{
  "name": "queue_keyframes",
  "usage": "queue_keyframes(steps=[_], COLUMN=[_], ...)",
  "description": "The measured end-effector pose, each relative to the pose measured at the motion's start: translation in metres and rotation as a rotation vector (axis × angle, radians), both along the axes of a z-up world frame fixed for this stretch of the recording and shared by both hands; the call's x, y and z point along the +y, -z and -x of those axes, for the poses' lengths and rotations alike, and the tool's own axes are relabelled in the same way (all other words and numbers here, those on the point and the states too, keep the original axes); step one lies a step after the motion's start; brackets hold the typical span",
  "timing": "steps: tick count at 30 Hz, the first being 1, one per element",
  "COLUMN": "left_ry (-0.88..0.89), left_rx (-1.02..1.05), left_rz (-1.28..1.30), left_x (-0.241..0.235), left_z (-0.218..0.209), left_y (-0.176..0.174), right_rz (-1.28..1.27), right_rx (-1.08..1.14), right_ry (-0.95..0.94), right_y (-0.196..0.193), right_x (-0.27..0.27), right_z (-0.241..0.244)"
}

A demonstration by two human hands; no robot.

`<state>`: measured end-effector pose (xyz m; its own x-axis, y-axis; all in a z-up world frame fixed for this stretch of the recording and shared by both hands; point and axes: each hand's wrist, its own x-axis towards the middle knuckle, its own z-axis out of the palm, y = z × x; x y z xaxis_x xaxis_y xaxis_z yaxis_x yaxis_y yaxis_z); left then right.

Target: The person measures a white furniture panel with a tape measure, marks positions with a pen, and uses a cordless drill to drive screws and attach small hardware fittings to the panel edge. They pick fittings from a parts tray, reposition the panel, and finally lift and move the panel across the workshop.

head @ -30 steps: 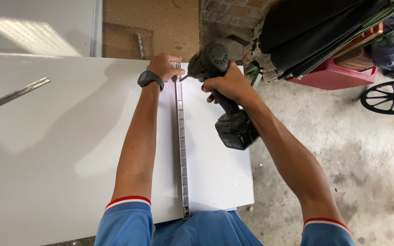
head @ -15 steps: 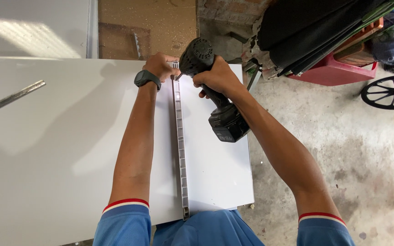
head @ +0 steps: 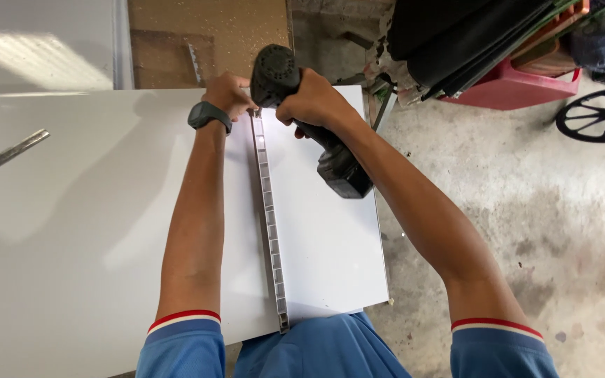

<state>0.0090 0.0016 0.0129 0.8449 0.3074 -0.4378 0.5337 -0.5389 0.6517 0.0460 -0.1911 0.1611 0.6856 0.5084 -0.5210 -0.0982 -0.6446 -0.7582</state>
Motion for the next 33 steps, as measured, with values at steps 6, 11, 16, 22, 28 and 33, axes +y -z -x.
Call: queue_keyframes(steps=[6,11,16,22,28,33], left_ry=[0.012,-0.004,-0.005,0.016,-0.021,-0.007], left_rx=[0.057,0.023,0.039,-0.008,0.061,0.032], left_rz=[-0.039,-0.017,-0.026,-0.017,-0.032,-0.028], left_x=[-0.005,-0.002,-0.004,0.005,-0.006,-0.003], left_z=[0.005,0.002,0.003,-0.003,0.001,0.001], left_y=[-0.026,-0.014,-0.023,0.004,-0.027,-0.022], right_rz=[0.009,0.009,-0.001,-0.013,0.041,0.041], right_rx=[-0.003,0.007,0.010,-0.003,-0.033,-0.044], right_ry=[-0.061,-0.018,-0.072,-0.033,-0.106,-0.101], right_y=[-0.003,0.002,0.001,0.006,0.006,0.004], right_x=[0.002,-0.002,-0.002,-0.007,-0.001,0.000], right_z=[0.000,-0.003,-0.004,-0.005,-0.006,-0.005])
